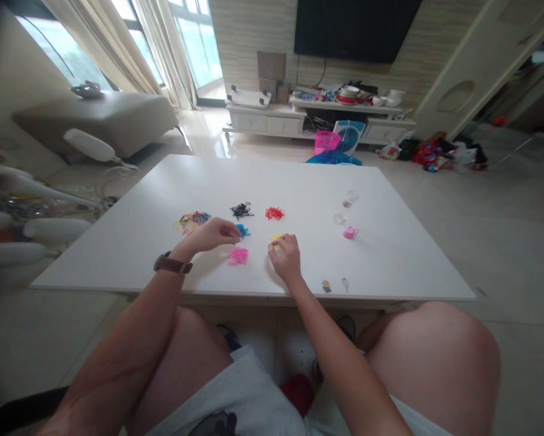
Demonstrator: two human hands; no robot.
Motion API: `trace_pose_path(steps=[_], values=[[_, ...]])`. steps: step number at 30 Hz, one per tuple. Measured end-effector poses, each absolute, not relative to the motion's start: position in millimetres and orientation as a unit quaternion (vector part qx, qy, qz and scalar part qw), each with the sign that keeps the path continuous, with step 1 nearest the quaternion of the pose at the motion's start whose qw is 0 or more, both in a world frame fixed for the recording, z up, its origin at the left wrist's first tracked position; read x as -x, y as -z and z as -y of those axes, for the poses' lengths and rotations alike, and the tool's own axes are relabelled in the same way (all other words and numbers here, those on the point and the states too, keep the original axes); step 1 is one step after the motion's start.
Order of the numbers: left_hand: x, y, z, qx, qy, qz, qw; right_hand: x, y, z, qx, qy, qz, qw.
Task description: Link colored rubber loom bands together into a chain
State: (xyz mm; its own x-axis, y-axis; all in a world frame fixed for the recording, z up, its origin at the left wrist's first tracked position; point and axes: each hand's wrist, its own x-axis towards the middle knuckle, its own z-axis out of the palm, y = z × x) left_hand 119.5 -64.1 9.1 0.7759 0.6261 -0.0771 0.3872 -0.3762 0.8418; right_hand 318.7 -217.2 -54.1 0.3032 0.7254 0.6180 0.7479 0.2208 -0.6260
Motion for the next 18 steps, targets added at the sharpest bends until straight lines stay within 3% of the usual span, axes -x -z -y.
trace_pose_path(steps=[7, 13, 18], values=[[-116.8, -6.1, 71.8, -0.863, -0.041, -0.322, 0.388, -320.2, 56.3, 216.8, 0.626, 0.008, 0.589, 0.511], [-95.9, -23.4, 57.4, -0.821, -0.111, -0.363, 0.426, -320.8, 56.5, 217.6, 0.624, 0.007, 0.588, 0.515], [-47.5, -21.3, 27.4, -0.797, -0.145, -0.492, 0.319, -320.4, 56.1, 217.8, 0.625, 0.005, 0.588, 0.514]])
